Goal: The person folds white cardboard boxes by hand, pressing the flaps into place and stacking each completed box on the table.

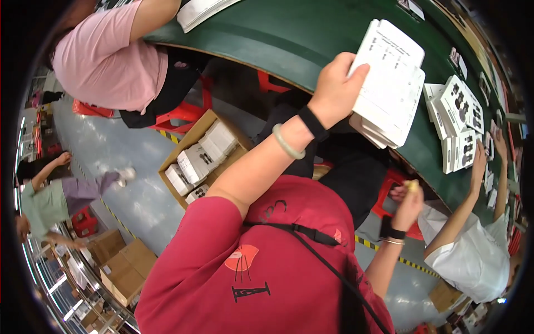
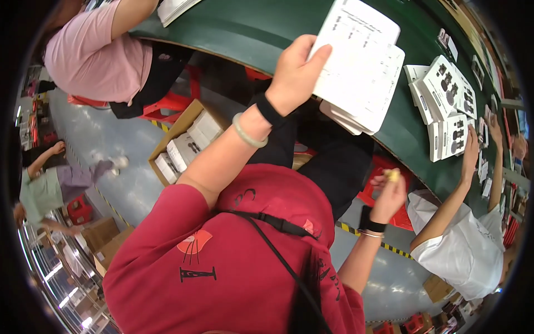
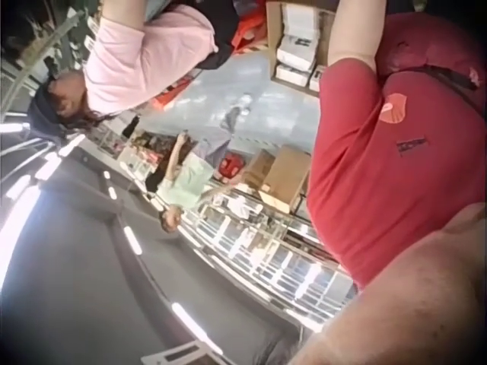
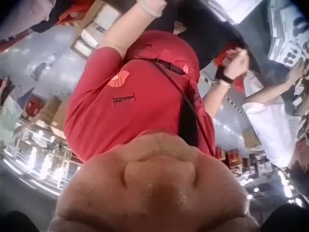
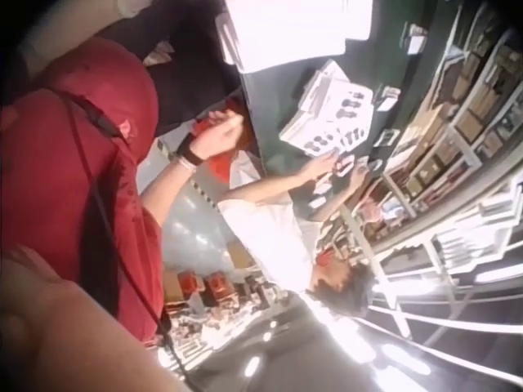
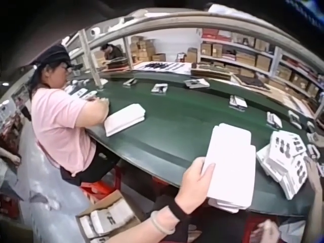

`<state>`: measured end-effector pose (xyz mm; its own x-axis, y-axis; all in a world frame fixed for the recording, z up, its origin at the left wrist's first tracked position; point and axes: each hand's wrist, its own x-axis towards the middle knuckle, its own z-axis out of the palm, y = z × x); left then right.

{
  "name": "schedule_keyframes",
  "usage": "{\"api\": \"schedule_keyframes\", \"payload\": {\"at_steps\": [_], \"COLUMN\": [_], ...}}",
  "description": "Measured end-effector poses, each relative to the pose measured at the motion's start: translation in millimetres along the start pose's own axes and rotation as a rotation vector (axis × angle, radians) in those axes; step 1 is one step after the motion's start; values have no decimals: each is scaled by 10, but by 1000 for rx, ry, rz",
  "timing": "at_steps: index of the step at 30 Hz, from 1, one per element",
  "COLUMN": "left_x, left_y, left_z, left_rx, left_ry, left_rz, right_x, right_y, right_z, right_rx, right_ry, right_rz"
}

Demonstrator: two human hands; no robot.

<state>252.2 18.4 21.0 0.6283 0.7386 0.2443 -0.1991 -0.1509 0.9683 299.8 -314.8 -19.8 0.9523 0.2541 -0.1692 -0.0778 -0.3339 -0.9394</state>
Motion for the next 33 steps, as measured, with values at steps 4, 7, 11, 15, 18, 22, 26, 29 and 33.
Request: {"api": "schedule_keyframes", "payload": {"at_steps": [4,7,11,15,18,22,26,29,33], "left_x": [143,121,-32,-107,-113,-62,-86,-146,-385], "left_y": [-96,-243,-156,-40,-73,2,-38,-121,106], "left_z": [-75,-229,-330,-290,-265,-247,-313,-333,-464], "left_rx": [-164,-230,-78,-232,-179,-247,-306,-276,-231], "left_ry": [-26,-76,-168,-100,-215,-119,-118,-164,-186], "left_rz": [-71,-226,-436,-648,-642,-686,-593,-548,-398], "right_x": [-391,-968,-1047,-805,-663,-546,-892,-1056,-554], "right_y": [2844,3391,3212,2973,2792,2842,3063,3089,2203], "right_z": [-768,-532,-84,80,187,52,108,42,90], "right_rx": [-794,-1010,-821,-731,-666,-628,-608,-647,-900], "right_ry": [-126,-833,-1143,-1219,-1173,-1194,-1268,-1167,-569], "right_rz": [264,575,673,707,710,688,651,605,462]}}
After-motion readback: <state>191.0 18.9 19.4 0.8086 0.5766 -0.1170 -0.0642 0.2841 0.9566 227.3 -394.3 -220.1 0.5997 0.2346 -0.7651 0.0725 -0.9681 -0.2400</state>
